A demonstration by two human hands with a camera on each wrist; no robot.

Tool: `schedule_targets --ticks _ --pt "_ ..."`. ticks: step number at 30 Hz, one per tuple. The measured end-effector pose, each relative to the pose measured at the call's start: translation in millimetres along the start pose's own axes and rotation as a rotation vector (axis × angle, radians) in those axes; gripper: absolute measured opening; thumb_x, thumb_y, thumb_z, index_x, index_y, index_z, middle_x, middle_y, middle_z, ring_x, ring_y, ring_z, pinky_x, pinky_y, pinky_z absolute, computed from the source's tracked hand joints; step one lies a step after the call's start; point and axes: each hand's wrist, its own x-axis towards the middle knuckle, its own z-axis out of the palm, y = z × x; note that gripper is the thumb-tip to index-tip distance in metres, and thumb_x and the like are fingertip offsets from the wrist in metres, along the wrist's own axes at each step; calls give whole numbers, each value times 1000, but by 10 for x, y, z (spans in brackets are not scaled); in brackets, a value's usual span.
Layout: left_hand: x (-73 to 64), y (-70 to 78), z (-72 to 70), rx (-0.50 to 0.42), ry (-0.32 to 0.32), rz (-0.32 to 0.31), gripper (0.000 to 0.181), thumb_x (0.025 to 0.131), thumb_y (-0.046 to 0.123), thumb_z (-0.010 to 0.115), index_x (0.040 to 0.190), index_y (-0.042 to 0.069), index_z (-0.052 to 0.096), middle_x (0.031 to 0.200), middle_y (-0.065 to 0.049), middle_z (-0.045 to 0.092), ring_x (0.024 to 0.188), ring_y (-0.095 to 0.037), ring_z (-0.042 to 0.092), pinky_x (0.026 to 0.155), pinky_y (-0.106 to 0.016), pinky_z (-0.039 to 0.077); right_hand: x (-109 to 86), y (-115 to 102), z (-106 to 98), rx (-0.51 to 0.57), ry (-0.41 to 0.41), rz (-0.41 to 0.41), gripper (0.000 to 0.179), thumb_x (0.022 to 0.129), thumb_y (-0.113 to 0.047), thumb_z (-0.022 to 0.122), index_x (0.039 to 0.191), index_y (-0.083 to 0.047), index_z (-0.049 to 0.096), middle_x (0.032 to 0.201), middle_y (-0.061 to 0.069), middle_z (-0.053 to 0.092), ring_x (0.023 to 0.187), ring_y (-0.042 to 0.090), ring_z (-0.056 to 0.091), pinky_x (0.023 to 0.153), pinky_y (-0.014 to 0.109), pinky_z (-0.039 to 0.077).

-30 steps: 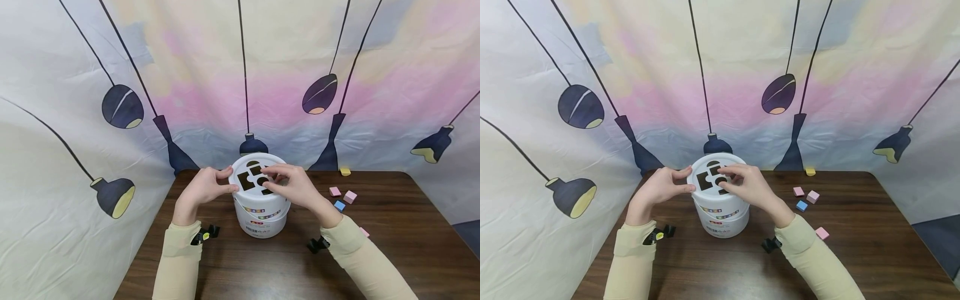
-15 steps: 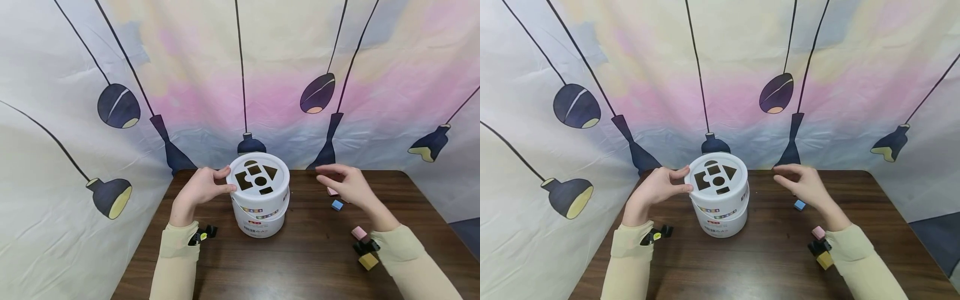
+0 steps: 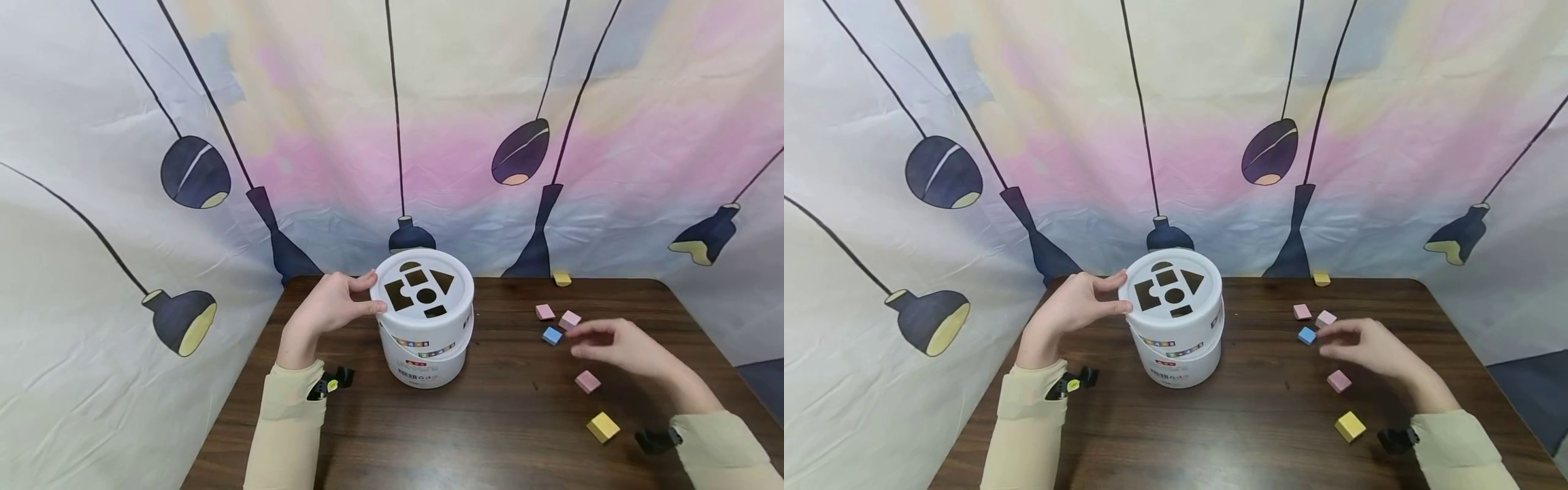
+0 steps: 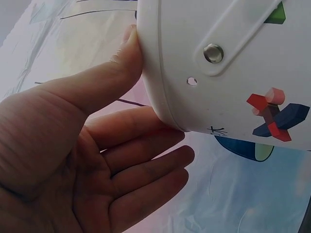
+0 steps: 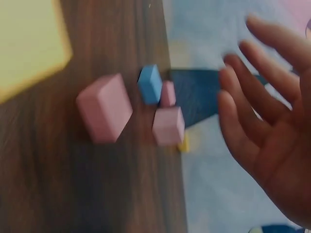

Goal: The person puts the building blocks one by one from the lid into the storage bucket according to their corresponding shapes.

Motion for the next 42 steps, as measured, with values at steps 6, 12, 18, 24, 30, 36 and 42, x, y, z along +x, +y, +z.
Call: schedule_targets --ticks 6,12,18,24,30,36,42 --pt "-7 4 -5 0 2 0 71 90 44 88 148 12 61 151 -1 59 152 -31 40 118 -51 44 -209 309 24 261 -357 -71 34 99 -1 74 129 14 67 118 18 76 100 14 74 81 28 62" --pt "-15 1 -7 3 2 4 71 90 44 88 148 12 62 151 -2 59 152 -31 40 117 -51 45 -406 496 30 373 -471 -16 34 99 2 71 132 11 66 125 9 74 104 17 72 84 27 60" --pt "-22 13 -7 0 -1 8 70 91 43 88 148 12 62 151 -3 59 151 -32 41 118 -52 44 -556 562 47 468 -512 64 36 99 2 71 133 12 65 127 3 73 106 14 70 83 30 62" --pt "-28 16 -6 -5 1 -4 71 90 43 88 148 14 61 151 -1 59 151 -31 41 118 -51 44 -599 581 90 560 -555 67 36 98 5 69 133 11 65 127 2 73 106 14 70 84 30 61" --pt "-28 9 -9 -16 0 -3 72 90 44 88 149 13 61 152 -1 59 152 -31 40 118 -51 44 -604 603 119 609 -588 70 38 95 9 69 133 11 66 123 7 74 104 16 71 83 30 61" --pt "-18 2 -2 -16 6 -3 72 89 43 89 148 13 61 151 -1 59 151 -30 41 118 -50 44 -602 608 118 604 -598 88 35 94 9 70 130 10 68 120 11 75 103 17 72 81 30 62" --pt "-17 1 4 -13 8 2 73 89 44 89 148 12 62 151 -1 59 151 -30 41 118 -50 44 -606 590 102 580 -589 113 33 94 9 71 127 11 69 119 11 75 102 17 72 80 30 62"
